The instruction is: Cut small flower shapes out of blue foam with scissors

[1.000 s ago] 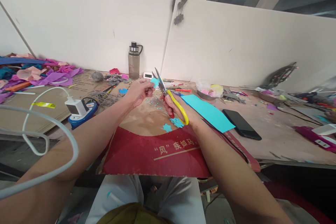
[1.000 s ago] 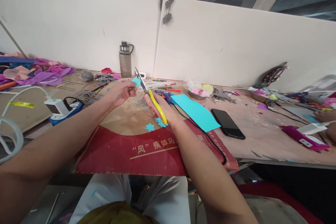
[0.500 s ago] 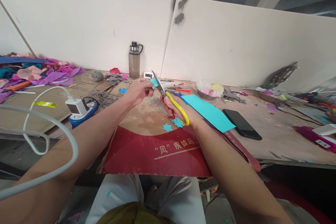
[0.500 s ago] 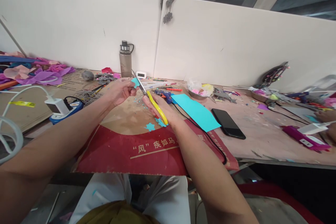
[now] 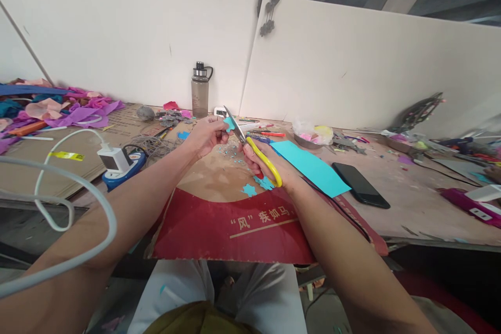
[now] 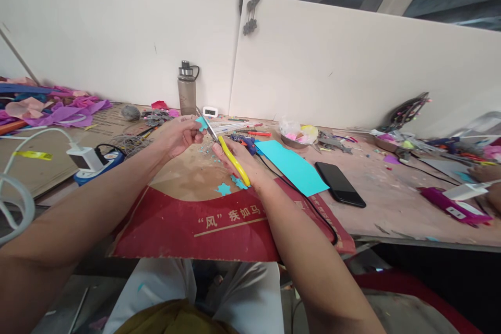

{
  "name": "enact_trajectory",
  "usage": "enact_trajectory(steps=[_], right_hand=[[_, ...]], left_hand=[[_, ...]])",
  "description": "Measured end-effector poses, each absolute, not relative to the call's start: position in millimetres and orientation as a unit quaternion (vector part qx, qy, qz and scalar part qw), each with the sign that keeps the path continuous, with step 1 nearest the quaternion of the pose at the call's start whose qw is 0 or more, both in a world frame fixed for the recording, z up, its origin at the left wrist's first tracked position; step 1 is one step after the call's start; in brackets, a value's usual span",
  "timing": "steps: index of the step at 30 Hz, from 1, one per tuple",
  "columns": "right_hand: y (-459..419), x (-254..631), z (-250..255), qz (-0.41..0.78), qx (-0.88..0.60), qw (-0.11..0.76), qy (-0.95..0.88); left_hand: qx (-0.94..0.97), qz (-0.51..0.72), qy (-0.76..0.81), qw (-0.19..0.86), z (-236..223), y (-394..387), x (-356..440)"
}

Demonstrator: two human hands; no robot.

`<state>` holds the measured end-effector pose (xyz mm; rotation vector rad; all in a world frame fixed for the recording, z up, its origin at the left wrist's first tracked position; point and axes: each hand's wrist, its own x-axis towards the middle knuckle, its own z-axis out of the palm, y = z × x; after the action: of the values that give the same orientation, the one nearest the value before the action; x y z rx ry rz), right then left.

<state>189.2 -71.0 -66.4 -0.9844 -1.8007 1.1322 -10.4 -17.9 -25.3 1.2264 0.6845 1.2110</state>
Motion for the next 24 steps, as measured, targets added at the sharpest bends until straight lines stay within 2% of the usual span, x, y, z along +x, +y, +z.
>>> enact_trajectory(steps=[24], right_hand=[[-77, 179, -62, 0.490, -0.380, 0.436, -0.652]], left_hand=[[0.539, 0.519, 0.282, 0.601, -30, -21, -6]])
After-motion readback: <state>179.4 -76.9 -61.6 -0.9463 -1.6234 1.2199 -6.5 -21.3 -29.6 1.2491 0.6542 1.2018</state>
